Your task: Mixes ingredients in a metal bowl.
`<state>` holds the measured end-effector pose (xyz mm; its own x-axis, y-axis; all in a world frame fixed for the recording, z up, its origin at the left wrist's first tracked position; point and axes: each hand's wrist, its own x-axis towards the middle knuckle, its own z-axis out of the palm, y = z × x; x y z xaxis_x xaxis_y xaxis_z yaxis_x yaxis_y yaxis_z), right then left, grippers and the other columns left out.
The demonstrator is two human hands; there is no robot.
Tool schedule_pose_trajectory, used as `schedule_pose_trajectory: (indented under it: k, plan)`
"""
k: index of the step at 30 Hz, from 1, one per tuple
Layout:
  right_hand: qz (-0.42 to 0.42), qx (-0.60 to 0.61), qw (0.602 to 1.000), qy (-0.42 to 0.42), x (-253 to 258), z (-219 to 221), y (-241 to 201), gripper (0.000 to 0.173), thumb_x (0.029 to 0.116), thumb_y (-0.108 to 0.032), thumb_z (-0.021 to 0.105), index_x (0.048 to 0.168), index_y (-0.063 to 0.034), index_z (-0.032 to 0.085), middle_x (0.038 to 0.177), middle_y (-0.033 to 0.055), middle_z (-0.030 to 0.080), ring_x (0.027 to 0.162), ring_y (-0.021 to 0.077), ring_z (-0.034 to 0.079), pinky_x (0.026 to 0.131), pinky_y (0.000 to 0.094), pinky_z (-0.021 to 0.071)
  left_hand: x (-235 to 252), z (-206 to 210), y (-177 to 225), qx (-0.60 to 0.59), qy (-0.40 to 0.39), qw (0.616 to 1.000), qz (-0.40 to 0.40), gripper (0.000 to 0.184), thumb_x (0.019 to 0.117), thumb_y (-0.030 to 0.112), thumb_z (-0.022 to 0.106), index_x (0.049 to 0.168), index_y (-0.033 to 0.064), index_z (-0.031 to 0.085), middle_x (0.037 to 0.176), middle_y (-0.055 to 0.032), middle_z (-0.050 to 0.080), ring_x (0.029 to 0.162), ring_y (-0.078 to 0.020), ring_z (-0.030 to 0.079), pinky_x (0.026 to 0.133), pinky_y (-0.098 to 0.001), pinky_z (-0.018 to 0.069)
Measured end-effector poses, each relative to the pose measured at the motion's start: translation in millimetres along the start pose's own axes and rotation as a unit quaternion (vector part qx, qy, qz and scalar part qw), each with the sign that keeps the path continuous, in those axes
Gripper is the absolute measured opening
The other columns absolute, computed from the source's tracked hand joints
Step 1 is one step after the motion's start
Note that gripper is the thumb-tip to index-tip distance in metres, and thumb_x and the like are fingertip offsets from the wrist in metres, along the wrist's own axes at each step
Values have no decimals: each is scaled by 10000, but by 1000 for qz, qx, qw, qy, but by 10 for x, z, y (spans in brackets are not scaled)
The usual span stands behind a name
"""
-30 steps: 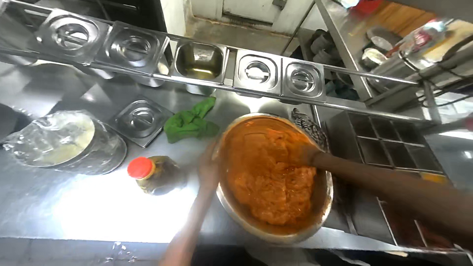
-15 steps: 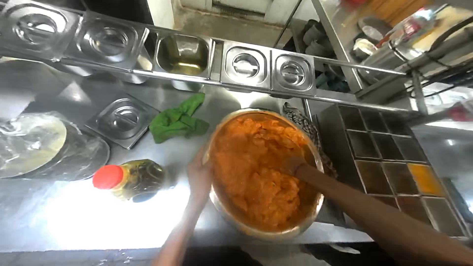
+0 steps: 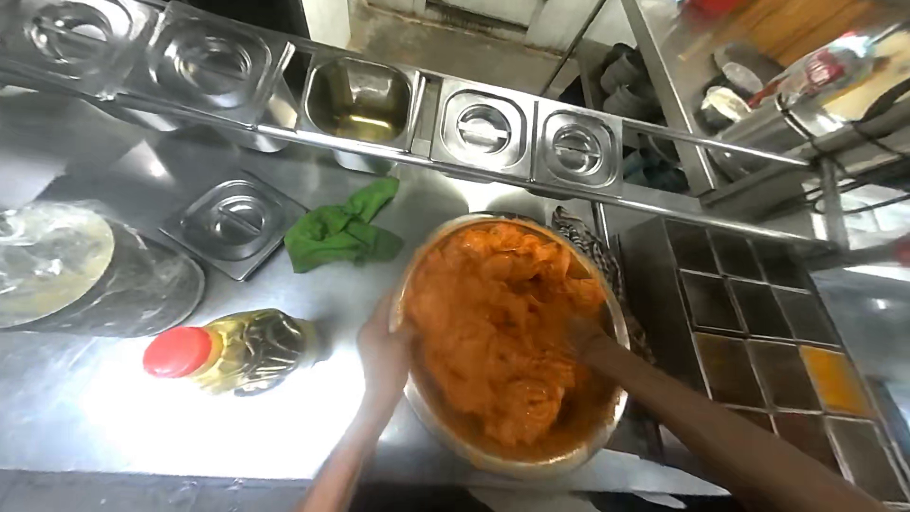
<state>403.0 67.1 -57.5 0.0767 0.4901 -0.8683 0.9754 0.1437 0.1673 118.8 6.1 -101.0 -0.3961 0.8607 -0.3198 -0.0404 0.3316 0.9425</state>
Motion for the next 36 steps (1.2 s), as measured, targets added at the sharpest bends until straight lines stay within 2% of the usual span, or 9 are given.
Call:
schedule_pose_trajectory:
  k: [5,8,20,24,27,30,33,35,36]
  plan:
    - [-129,67,986,-82,-590,354,-627,509,1047,-264,572,1385,116,533,1431,343,520,1372,494,469,1148,630,337,-93,130,-16,-3,10,1000,2,589,833,-54,643,1398,113,622,1143,-64,742,989,-134,719,855,-368,603]
    - [-160,5,985,-68,-226,20,-991,387,1068,-77,460,1360,171,515,1426,377,503,1364,529,461,1130,641,351,-81,116,-68,14,-21,1000,14,670,773,-29,627,1431,88,583,1189,-65,728,1022,-119,709,867,-360,596]
    - [-23,28,997,65,-733,-127,-95,462,999,46,530,1448,131,456,1495,327,465,1435,471,398,1195,548,287,-53,81,-53,-11,-35,999,22,579,914,-29,627,1468,117,548,1220,-129,698,1024,-219,699,863,-459,584]
    - [-30,102,986,132,-613,-256,-347,422,1093,-117,441,1447,109,480,1504,322,466,1441,471,395,1203,573,262,11,76,29,13,-46,998,31,483,989,60,629,1461,134,563,1187,-117,713,985,-192,705,854,-428,582]
    - [-120,155,981,11,-477,-9,-792,475,1077,-241,505,1417,90,515,1469,331,489,1402,489,432,1158,626,309,76,107,47,13,-34,999,29,423,993,64,633,1411,115,607,1172,-108,717,994,-171,702,873,-405,581]
    - [-240,156,958,-22,-538,346,-562,594,1071,-430,492,1512,-33,471,1516,253,487,1425,423,440,1178,622,306,217,96,125,-5,-46,998,37,438,976,-16,609,1399,97,611,1176,-114,713,979,-168,701,852,-386,586]
    - [-95,349,932,13,-1007,-7,-89,288,1067,-109,504,1297,37,596,1219,169,637,1091,208,596,1002,358,454,268,81,130,-15,-84,996,39,437,990,-12,592,1414,90,592,1182,-116,708,967,-161,700,839,-376,588]
    - [-44,414,899,137,-527,-174,331,263,1080,-187,489,1222,-7,616,1032,128,646,882,186,622,786,365,539,310,47,133,-11,-114,993,41,423,1022,54,577,1441,104,571,1221,-109,700,1009,-166,697,869,-393,587]
    - [-18,434,881,186,-190,-286,481,340,1080,-272,504,1226,12,622,1054,192,656,913,278,637,799,480,540,327,28,121,-13,-126,991,38,413,1038,88,562,1450,112,565,1220,-106,700,1012,-167,694,872,-400,584]
